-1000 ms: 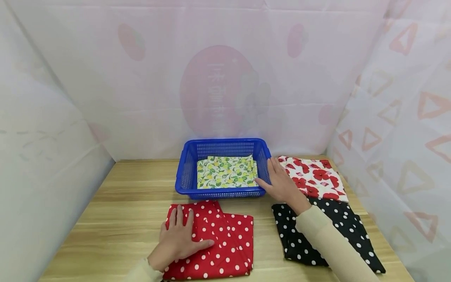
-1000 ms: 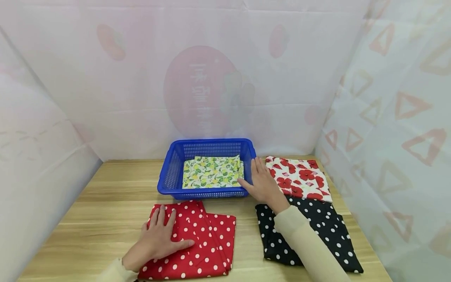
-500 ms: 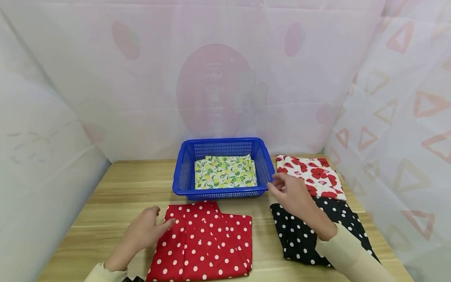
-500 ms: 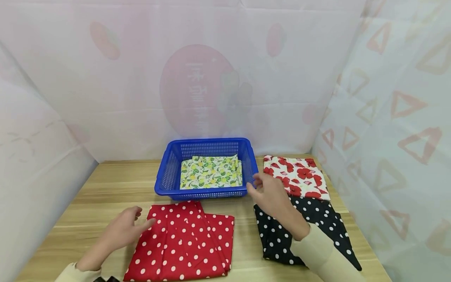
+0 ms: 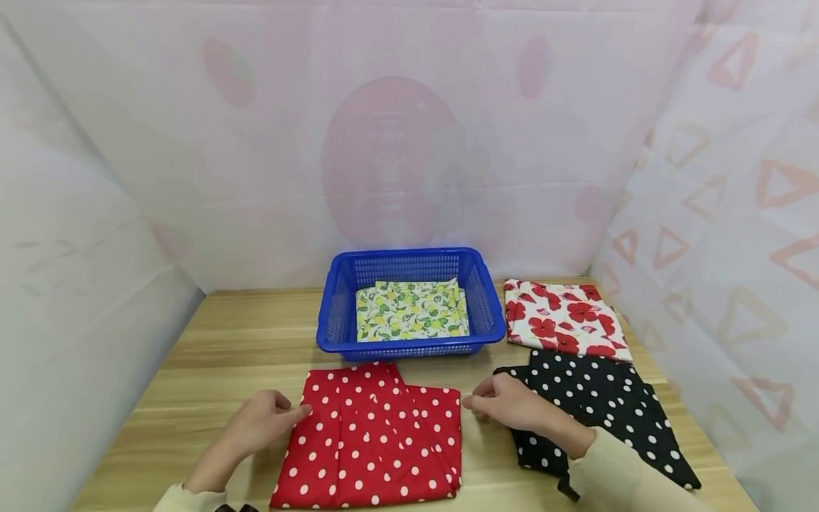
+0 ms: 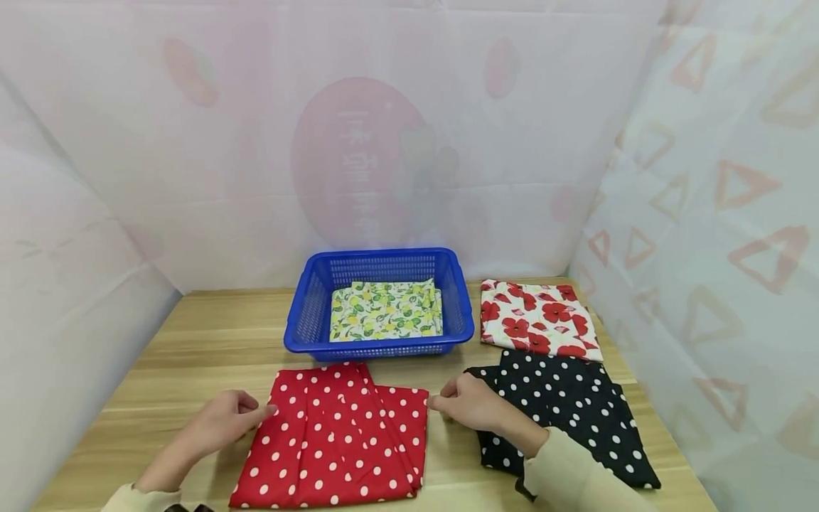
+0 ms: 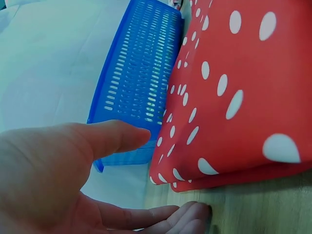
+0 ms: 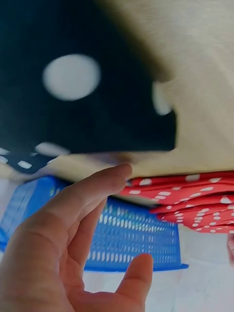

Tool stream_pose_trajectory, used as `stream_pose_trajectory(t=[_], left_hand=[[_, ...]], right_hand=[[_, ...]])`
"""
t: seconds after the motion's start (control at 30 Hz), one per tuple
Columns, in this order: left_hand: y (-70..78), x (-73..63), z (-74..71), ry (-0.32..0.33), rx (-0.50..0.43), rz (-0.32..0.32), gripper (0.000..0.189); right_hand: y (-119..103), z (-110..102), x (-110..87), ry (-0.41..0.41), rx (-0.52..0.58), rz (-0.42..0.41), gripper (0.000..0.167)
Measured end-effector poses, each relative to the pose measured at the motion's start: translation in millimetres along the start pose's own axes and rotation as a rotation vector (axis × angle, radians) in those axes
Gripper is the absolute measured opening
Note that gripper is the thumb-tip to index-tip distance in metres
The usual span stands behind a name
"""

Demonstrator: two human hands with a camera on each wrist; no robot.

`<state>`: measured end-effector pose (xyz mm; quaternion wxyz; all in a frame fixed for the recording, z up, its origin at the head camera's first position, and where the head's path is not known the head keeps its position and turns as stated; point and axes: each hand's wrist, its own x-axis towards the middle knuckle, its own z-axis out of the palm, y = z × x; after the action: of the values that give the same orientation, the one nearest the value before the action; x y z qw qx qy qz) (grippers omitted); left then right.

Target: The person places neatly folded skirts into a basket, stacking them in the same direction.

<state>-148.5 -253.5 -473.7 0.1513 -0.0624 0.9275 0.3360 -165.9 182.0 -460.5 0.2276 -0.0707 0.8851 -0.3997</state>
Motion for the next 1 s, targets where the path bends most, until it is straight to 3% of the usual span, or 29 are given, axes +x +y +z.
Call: stream_pose_trajectory(t=[0.17, 0.47, 0.7, 1.0], left_hand=[[-2.0, 6.9, 4.4, -0.039, -0.079, -0.013, 0.049], [-6.3, 15.1, 6.0, -0.102, -0.202, -0.042, 0.044], [-13.7, 18.4, 11.2, -0.138, -0.26, -0.063, 0.033], [-17.4, 6.0, 10.5, -0.21, -0.342, 0.005, 0.037]], right_hand=[[1.7, 6.8, 3.2, -0.026, 0.142, 0.006, 0.038], [6.3, 24.3, 13.5, -0.009, 0.381, 0.093, 0.047], [7.2, 34.0, 16.8, -0.095, 0.256, 0.033, 0.026], [2.3, 36.4, 13.5, -0.173, 0.289, 0.005, 0.018]])
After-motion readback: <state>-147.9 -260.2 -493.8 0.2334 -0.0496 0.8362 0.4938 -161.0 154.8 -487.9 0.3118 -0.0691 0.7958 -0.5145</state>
